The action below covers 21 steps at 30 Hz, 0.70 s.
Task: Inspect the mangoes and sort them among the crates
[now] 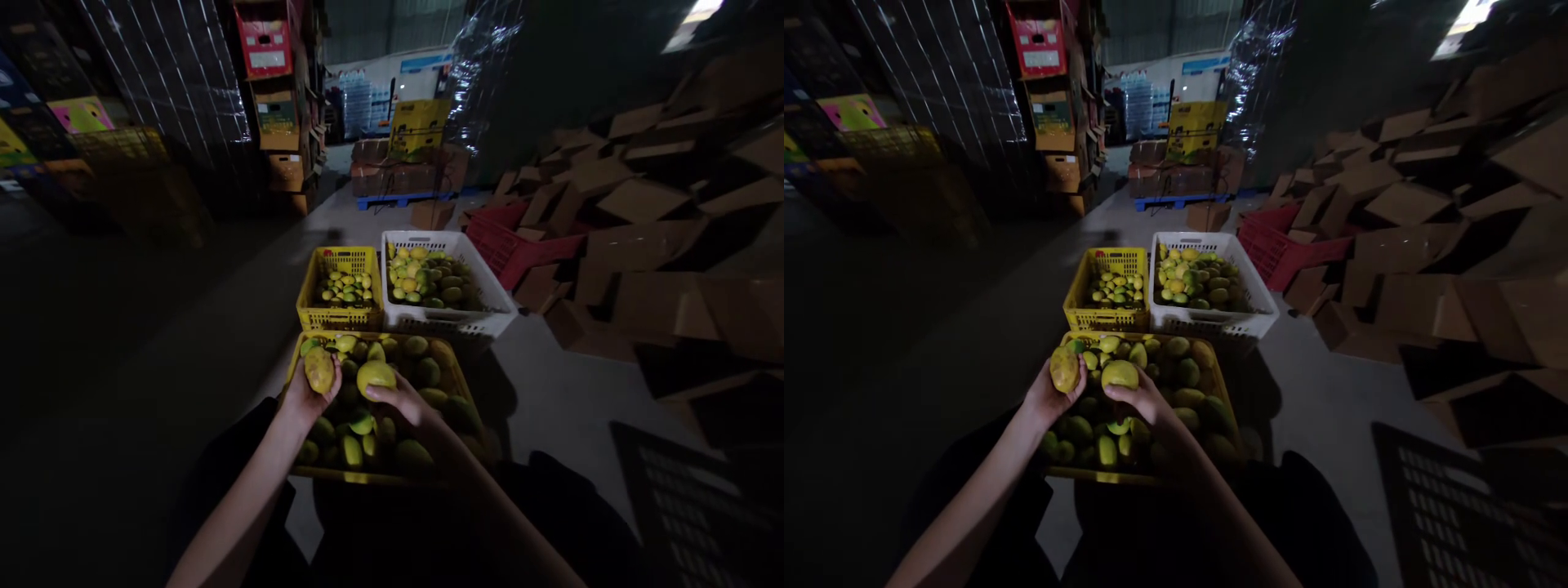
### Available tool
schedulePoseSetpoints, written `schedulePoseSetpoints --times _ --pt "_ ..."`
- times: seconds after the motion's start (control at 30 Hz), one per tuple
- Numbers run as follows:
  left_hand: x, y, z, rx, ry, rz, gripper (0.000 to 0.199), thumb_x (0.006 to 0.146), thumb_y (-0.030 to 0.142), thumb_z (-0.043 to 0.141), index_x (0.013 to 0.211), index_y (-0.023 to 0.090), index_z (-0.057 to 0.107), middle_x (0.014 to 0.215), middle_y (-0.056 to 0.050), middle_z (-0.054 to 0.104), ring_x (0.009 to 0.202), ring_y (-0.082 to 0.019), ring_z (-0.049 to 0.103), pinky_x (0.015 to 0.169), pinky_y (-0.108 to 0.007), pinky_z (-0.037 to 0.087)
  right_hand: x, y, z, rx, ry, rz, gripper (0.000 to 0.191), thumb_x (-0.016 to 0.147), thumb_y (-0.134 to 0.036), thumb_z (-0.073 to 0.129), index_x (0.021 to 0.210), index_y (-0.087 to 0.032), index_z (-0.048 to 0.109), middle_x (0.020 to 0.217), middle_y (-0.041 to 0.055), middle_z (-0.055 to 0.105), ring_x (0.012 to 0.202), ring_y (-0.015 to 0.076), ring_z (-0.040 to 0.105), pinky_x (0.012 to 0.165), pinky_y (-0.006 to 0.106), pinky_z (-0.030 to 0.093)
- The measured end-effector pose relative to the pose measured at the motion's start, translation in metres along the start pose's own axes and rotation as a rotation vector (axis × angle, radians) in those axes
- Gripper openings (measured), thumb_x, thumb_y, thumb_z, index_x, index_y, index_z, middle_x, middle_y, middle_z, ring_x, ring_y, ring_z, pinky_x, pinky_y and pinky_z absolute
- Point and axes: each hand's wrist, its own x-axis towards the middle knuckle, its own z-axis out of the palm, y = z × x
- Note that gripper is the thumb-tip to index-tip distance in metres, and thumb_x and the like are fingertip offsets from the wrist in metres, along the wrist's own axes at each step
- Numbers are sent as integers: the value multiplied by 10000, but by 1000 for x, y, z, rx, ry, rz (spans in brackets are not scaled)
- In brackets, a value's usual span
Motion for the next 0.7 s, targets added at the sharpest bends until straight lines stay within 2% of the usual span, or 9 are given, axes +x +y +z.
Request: schedulePoseSetpoints --times 0.07,0.13,0.27,0.37,0.47,0.53,0.6,0.67,0.7 --pt "2 -1 0 25 -6 -1 305 1035 284 364 961 139 621 742 -52 690 622 -143 694 581 -253 623 0 1 1 -21 -2 64 358 609 -444 862 808 -224 662 612 -29 633 465 122 533 408 230 402" --pt "4 -3 0 60 -21 29 267 1020 309 424 981 136 624 758 -52 693 637 -149 697 590 -264 631 1 1 1 15 8 161 364 692 -552 779 787 -223 656 595 -2 637 459 133 540 410 242 400" --pt "8 -8 3 115 -33 38 184 978 284 543 1000 119 621 765 -58 690 637 -126 690 553 -178 598 0 -3 -3 150 32 260 463 765 -658 655 897 -214 658 617 36 661 522 186 613 407 261 402" --pt "8 -13 4 179 -24 -19 241 984 337 547 985 107 619 715 -56 672 533 -85 638 471 -113 537 -5 -8 -6 153 33 228 498 749 -649 684 957 -197 653 645 38 678 510 175 587 407 257 390" --pt "8 -18 3 324 -68 -12 352 970 467 539 924 128 622 641 -30 635 402 -50 521 359 -103 435 -11 -12 -7 90 15 182 470 728 -604 724 935 -189 645 653 29 676 438 123 494 369 232 319" --pt "7 -21 2 447 -109 35 439 944 562 530 831 145 607 574 -14 590 342 -34 415 302 -110 318 -13 -15 -6 43 6 134 441 681 -539 777 912 -191 637 662 16 671 427 97 461 357 213 284" --pt "6 -23 1 558 -161 115 495 904 628 547 758 156 585 534 -7 555 327 -25 329 292 -136 215 -14 -17 -5 6 19 84 419 654 -477 802 910 -195 627 695 8 672 449 92 478 368 203 306" --pt "5 -24 1 645 -205 212 484 875 630 591 746 163 584 541 -9 558 349 -30 312 313 -160 190 -14 -19 -6 -50 94 38 433 631 -445 815 929 -207 609 742 2 672 489 110 526 386 210 358" --pt "4 -25 1 670 -207 258 443 862 599 632 763 169 588 565 -10 577 374 -39 344 333 -162 222 -14 -20 -6 -98 160 3 455 611 -433 827 939 -217 598 768 -1 672 529 130 565 400 219 393"
